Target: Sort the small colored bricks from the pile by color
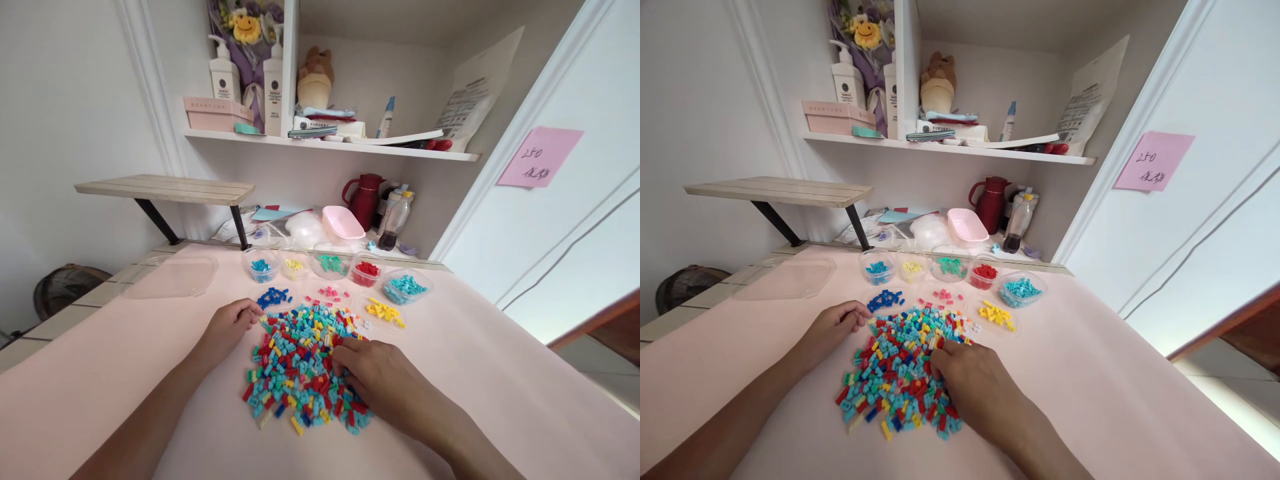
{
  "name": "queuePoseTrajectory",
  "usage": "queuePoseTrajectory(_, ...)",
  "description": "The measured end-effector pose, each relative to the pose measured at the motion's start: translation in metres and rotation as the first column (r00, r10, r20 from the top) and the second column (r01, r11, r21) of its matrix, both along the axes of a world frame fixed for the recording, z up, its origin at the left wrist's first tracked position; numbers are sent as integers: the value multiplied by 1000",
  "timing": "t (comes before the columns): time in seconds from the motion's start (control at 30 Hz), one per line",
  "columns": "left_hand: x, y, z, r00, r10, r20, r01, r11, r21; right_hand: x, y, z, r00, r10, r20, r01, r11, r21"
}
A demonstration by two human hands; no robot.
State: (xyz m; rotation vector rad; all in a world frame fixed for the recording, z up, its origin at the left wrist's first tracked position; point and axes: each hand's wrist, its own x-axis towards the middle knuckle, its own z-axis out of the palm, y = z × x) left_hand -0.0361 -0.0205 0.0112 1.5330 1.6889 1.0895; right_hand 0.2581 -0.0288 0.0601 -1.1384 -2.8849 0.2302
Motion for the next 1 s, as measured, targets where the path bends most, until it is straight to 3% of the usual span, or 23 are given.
queuePoseTrajectory(0.27,0,-2,2,1000,-2,-10,2,1000,1,1,-5,8,978,24,-208,-40,996,-74)
queuePoseTrajectory(0.57,2,-2,3,1000,12,0,-12,1000,15,1,-10,18,838,-99,-536,-33,972,-231)
queuePoseTrajectory(0.77,4,-4,6,1000,19,0,-19,1000,15,3,-14,24,718,-286,-635,-25,900,-434)
queuePoseTrajectory(1.0,5,-5,7,1000,28,0,-28,1000,9,5,-15,22,648,-354,-674,-142,813,-565)
